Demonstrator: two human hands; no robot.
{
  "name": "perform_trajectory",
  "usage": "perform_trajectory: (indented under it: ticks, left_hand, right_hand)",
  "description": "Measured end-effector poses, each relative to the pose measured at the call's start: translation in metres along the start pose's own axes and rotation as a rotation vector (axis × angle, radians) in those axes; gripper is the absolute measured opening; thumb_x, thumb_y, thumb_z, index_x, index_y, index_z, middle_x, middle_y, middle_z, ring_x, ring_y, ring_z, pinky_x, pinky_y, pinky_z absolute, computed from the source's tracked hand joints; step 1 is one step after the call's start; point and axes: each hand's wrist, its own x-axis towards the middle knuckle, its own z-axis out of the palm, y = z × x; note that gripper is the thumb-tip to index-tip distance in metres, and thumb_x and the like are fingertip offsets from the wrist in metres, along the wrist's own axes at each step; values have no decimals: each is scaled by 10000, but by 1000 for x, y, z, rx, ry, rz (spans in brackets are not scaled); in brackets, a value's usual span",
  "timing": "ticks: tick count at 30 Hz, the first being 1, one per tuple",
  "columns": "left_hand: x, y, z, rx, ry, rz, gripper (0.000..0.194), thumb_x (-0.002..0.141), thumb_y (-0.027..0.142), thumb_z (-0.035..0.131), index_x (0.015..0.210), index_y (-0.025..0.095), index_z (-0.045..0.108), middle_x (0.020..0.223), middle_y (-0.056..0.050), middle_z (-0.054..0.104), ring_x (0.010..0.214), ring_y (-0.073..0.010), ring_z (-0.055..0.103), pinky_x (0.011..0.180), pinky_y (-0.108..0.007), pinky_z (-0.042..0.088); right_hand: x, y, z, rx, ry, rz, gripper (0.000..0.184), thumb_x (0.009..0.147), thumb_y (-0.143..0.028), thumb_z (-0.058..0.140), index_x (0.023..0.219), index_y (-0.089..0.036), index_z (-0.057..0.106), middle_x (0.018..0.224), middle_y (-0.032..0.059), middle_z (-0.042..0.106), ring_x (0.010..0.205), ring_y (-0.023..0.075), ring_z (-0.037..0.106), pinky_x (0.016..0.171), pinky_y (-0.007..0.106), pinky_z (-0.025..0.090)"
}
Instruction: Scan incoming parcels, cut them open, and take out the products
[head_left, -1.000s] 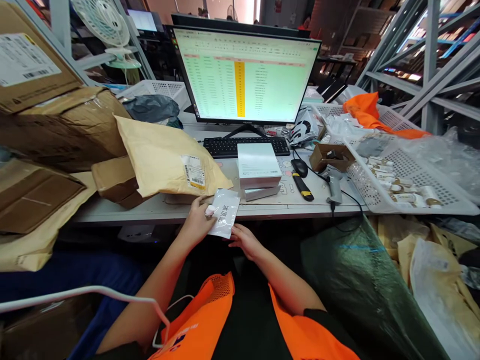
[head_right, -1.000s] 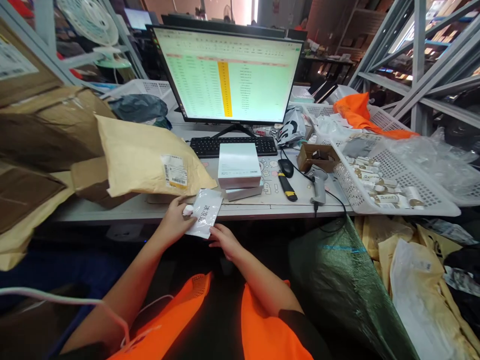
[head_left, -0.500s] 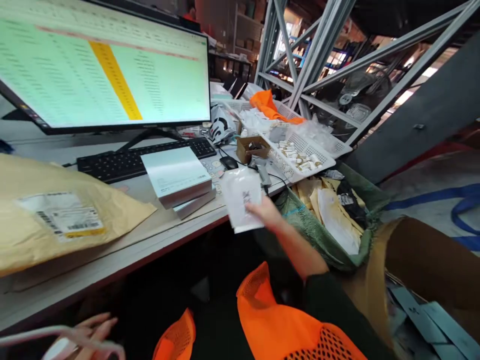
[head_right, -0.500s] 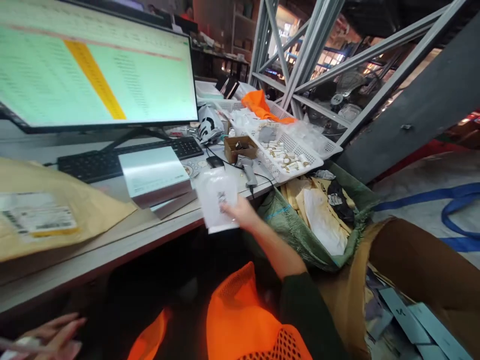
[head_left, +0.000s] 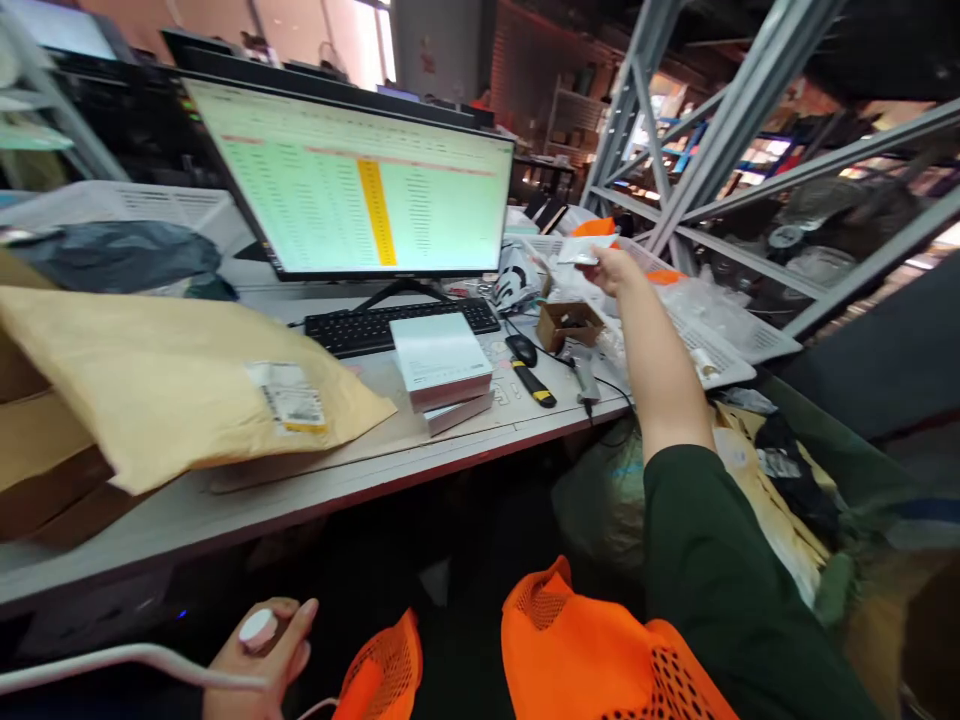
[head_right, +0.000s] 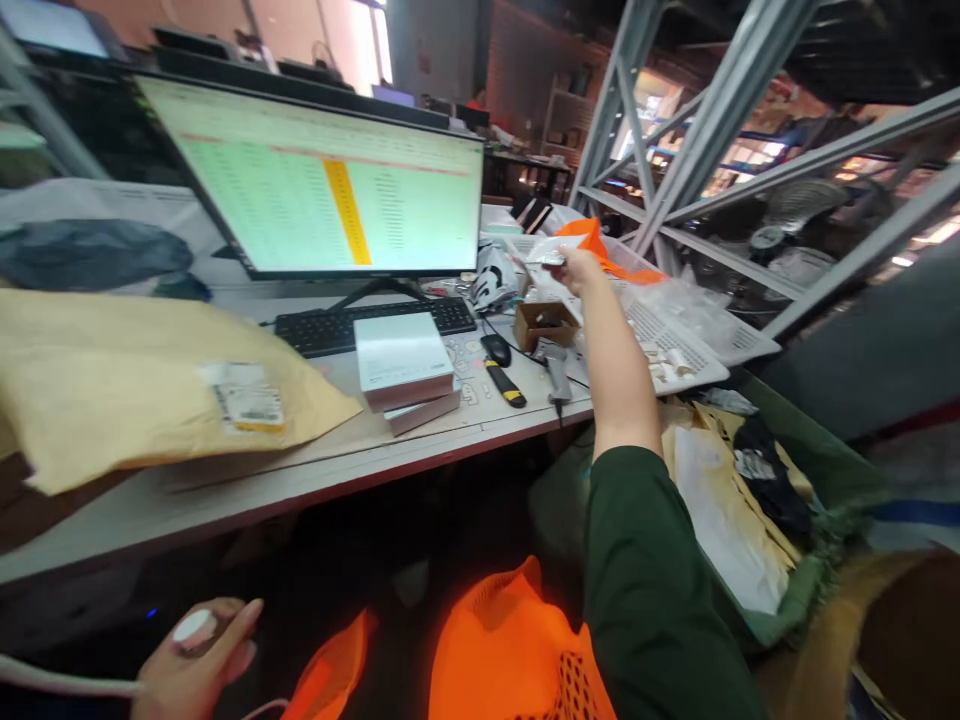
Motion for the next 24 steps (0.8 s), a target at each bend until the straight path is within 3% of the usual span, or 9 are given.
perform_trajectory:
  ticks: [2,5,7,10,13,15,17,20,24]
  left_hand:
    - [-3,0,-2,-51,53,-12,523,549,478,957,804,218,583,671,52,528,456,-86,390,399,-192,328]
    - [4,4,-1,-127,87,3,494,556,413,949,815,210,580,658,52,551,444,-83,383,392,-194,318]
    - [13,12,5,-181,82,10,481,534,364,937,815,200,583,669,41,567,496,-97,455,425,-192,372]
    - [24,33,21,-358,-10,-2,496,506,312,898,883,192,599,715,34,577,649,-124,578,594,-216,527]
    - [32,63,46,-477,-165,-29,521,541,309,893,954,190,599,793,23,596,746,-162,655,765,-329,615]
    - [39,85,69,-441,-228,17,510,563,307,931,929,176,602,828,-4,620,766,-188,680,766,-346,616]
    - [47,106,94,-387,-290,99,415,727,337,914,976,154,637,878,-46,648,786,-193,682,767,-345,613]
    - [59,131,130,-387,-254,175,308,987,395,745,1122,129,666,1010,-82,672,856,-184,675,765,-330,613]
    - [73,154,154,-428,-192,192,304,1015,407,715,1128,130,667,1000,-66,670,811,-162,656,727,-299,592]
  right_hand:
    - [5,6,12,-23,73,39,235,1061,-239,469,1160,-62,588,1121,140,685,799,62,647,836,228,518]
    - [-20,39,44,-74,90,66,296,1008,-282,543,1247,-112,591,1146,121,696,851,109,662,797,236,524]
    - [-59,73,73,-112,-66,78,337,937,-374,646,1180,-141,644,1071,101,730,868,158,686,783,274,547]
    - [-126,126,114,-170,-379,72,501,848,-584,708,1160,-193,685,1154,117,753,1014,228,716,868,348,573]
    - [-170,160,139,-24,-438,122,627,774,-686,685,1195,-222,686,1236,115,743,1140,274,706,914,381,587]
    - [-182,168,147,122,-418,174,636,725,-658,684,1174,-207,686,1236,108,742,1158,286,702,914,383,596]
    - [-185,169,149,220,-426,188,603,698,-602,691,1138,-190,690,1210,102,746,1147,287,704,918,380,597]
    - [-187,166,150,265,-461,164,524,712,-552,680,1086,-185,700,1144,92,753,1112,284,711,925,384,597]
    - [-198,161,154,253,-433,91,531,745,-571,617,1101,-185,694,1109,99,744,1095,287,710,947,422,597]
